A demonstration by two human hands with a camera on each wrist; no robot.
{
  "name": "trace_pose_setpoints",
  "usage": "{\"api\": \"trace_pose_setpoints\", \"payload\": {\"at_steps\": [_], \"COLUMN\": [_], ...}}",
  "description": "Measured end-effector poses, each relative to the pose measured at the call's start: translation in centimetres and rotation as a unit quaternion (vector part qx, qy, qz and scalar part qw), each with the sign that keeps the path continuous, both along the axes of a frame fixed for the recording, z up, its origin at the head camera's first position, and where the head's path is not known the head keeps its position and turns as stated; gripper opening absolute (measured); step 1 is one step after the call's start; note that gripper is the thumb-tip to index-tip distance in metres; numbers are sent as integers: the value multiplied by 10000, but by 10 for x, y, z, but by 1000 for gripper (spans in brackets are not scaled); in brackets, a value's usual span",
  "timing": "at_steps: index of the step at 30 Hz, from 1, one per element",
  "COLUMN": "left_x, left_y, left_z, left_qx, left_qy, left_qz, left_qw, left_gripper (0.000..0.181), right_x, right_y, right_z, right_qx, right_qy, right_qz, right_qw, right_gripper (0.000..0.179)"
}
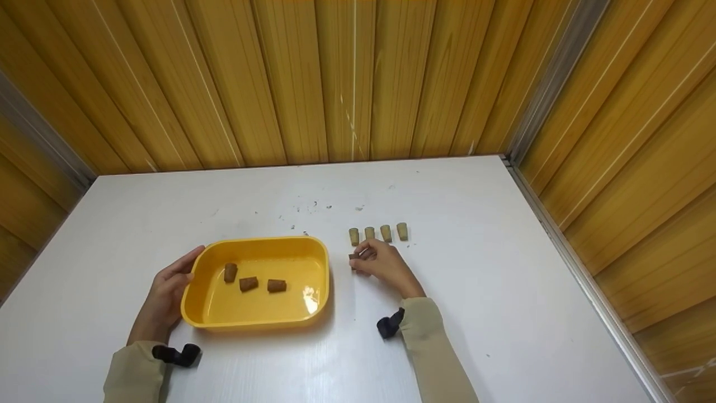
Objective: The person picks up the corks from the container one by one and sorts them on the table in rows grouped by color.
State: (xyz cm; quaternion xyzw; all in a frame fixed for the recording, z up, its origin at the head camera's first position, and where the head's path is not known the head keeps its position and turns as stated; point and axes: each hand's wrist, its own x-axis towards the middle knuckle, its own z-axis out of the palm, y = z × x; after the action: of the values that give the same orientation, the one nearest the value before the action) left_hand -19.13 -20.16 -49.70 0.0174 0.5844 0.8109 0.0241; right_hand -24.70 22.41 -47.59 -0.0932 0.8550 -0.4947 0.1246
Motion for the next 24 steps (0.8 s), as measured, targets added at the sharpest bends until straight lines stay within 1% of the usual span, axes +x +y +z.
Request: {"api": "trace_pose_setpoints", "payload": {"at_steps": [4, 7, 13, 18, 24], "left_x": [0, 0, 1, 0, 1], "left_y": [0, 0, 0, 0, 0], "left_z": [0, 0, 0, 0, 0], "left_qx": [16, 8, -3, -101, -149], "left_qy": [-49, -17, 34, 27, 26], "left_qz": [6, 58, 65, 26, -36], "left_qw": [10000, 10000, 10000, 9999, 9999], "left_gripper": [59, 58, 58, 58, 58], "right_x": [-1, -2, -3, -3, -4], "right_y": [0, 0, -2, -2, -2], "right_z": [-3, -4, -5, -6, -8], "right_qx": [125, 165, 268, 397, 488], "right_qy": [-5, -24, 72, 146, 173], "right_qz": [-251, -386, -448, -514, -599], "right_qw": [9996, 9991, 9986, 9978, 9969], "right_gripper": [33, 33, 30, 29, 31]}}
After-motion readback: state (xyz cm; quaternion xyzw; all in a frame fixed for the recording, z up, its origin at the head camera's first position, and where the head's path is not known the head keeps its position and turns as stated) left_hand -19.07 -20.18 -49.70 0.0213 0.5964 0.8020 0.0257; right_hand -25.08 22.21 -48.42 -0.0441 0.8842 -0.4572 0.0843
